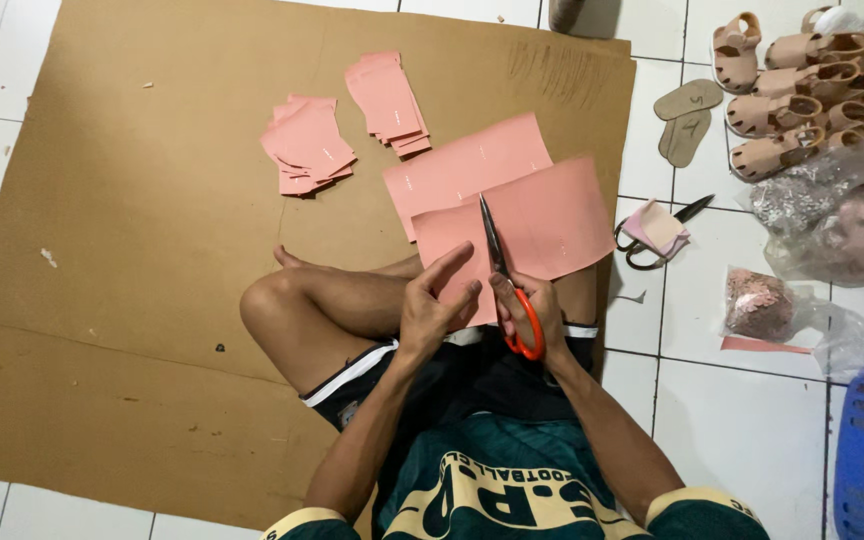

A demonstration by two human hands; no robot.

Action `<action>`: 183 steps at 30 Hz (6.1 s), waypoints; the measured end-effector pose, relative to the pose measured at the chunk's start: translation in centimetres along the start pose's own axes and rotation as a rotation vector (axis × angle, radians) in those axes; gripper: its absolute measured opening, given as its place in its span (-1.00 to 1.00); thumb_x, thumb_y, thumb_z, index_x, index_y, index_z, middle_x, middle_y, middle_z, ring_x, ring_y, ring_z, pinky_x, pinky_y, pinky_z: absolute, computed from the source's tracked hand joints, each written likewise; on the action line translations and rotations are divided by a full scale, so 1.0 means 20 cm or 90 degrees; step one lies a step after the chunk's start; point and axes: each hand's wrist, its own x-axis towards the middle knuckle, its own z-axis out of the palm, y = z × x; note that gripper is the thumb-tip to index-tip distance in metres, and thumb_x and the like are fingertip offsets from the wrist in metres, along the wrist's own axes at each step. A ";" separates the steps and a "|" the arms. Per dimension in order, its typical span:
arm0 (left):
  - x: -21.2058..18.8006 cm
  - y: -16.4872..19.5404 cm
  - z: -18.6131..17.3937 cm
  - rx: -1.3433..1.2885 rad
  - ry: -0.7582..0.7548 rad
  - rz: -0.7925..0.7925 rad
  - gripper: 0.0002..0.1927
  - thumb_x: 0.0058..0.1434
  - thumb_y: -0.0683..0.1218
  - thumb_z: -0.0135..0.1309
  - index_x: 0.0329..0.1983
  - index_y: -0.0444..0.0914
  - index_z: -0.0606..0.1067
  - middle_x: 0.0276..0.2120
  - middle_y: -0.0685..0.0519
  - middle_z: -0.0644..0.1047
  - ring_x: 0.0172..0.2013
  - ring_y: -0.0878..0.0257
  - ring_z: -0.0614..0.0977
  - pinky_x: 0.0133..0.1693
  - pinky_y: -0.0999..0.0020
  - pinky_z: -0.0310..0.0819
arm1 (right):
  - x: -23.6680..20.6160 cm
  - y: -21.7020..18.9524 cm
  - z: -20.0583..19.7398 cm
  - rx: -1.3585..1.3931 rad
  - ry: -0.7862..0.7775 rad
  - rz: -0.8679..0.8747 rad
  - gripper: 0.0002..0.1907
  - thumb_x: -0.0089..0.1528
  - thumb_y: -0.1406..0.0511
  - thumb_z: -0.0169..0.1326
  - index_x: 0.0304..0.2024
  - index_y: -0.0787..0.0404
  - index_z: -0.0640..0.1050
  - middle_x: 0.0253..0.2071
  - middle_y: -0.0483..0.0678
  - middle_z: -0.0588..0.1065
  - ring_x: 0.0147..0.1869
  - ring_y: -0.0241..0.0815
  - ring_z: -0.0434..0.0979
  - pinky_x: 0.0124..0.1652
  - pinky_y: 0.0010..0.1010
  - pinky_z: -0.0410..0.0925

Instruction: The person sits cross-legged on the floor and uses red-handled scissors to cut pink sheets into smaller rectangular pieces. They repeatedly pick up sheets, cut them, and place the cut pieces into a pile on a large cardboard sheet.

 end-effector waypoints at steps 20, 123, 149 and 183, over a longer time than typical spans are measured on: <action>0.71 -0.64 -0.35 0.280 0.040 -0.198 -0.43 0.28 0.20 0.10 -0.20 -0.47 0.60 -0.40 -0.16 0.69 -0.44 0.13 0.72 -0.31 0.21 0.63 | -0.29 0.17 -0.09 0.200 0.083 0.099 -0.55 0.34 0.03 0.03 -0.19 0.33 0.49 -0.55 -0.16 0.30 -0.61 -0.41 0.25 -0.59 -0.57 0.19; 0.38 -0.50 -0.52 -0.390 0.346 -0.128 -0.63 0.18 -0.24 0.21 0.06 -0.33 0.45 -0.22 0.06 0.61 -0.24 0.33 0.65 -0.20 0.44 0.55 | -0.07 0.11 -0.22 0.130 0.026 0.074 -0.57 0.40 0.06 -0.07 -0.33 0.28 0.48 -0.64 -0.17 0.31 -0.71 -0.41 0.21 -0.68 -0.57 0.11; 0.27 -0.38 0.39 -0.150 -0.004 -0.250 -0.73 0.21 -0.11 0.22 -0.12 -0.38 0.57 -0.33 0.07 0.65 -0.38 0.37 0.64 -0.36 0.45 0.55 | -0.04 0.08 -0.27 0.297 0.112 0.078 -0.36 0.36 -0.10 -0.18 0.29 0.18 0.32 -0.65 -0.20 0.22 -0.71 -0.43 0.13 -0.68 -0.58 0.08; 0.29 0.16 0.15 -0.138 -0.006 -0.080 -0.80 0.25 -0.11 0.27 -0.28 -0.32 0.50 -0.52 0.16 0.50 -0.57 0.47 0.42 -0.54 0.55 0.24 | -0.25 -0.11 -0.16 -0.143 0.091 0.041 -0.46 0.24 -0.10 0.13 -0.46 0.24 0.56 -0.76 -0.22 0.29 -0.74 -0.41 0.26 -0.70 -0.52 0.13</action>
